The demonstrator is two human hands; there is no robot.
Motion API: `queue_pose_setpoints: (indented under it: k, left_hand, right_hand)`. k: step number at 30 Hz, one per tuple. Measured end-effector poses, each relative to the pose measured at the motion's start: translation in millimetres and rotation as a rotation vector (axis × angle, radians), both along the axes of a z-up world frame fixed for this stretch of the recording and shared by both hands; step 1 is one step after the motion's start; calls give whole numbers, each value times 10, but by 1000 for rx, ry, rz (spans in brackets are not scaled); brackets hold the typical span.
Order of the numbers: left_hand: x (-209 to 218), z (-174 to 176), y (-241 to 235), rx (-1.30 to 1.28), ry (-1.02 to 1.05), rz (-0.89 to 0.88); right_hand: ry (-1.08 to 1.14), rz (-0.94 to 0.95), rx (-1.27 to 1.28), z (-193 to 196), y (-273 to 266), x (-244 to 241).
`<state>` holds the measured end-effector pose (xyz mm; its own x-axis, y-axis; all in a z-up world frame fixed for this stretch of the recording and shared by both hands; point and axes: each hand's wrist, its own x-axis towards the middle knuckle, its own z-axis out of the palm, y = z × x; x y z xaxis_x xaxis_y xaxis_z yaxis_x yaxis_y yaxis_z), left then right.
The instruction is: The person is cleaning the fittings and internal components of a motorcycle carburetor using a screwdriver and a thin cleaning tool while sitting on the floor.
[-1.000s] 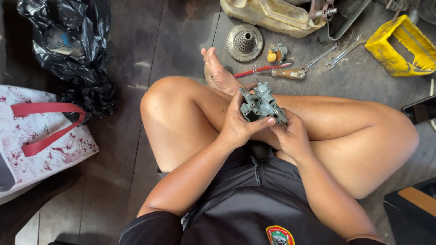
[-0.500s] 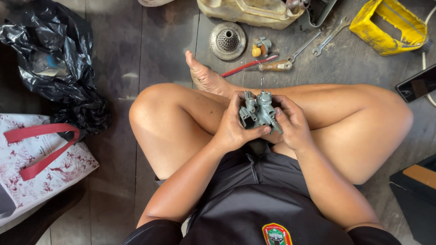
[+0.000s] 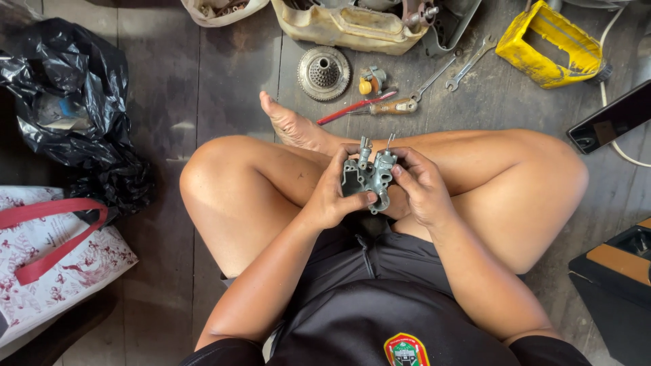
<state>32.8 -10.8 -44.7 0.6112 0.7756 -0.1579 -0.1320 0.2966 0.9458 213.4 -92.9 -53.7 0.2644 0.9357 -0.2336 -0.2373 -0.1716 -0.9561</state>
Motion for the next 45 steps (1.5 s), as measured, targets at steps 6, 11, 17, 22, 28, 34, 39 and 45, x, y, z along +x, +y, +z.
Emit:
queue_pose_setpoints:
  k: [6,11,17,22,28,34,39,45]
  left_hand:
    - [10,91,57,89,51,35]
    - [70,223,43,330,136,64]
    - [70,172,76,423,423,160]
    - [11,423,368,475,604,111]
    - [99,563,908,704,762,137]
    - [214,19,1318,404,593,246]
    - [141,-53,1145,577,653,258]
    - [244,47,1165,602,739,147]
  right_hand:
    - [215,-69,-53,22,26,-42]
    - [351,-157,-115,176,91,-80]
    - [320,-146,-232,145,30,-94]
    - [14,-58,-30,543,217,276]
    - [-809,278,34,818,902,918]
    - [-1428,892,-413,-480,1482,1113]
    - [-1627,834,-475,-963,1549,1414]
    - [-1569,613,-544,-1318,1471,1803]
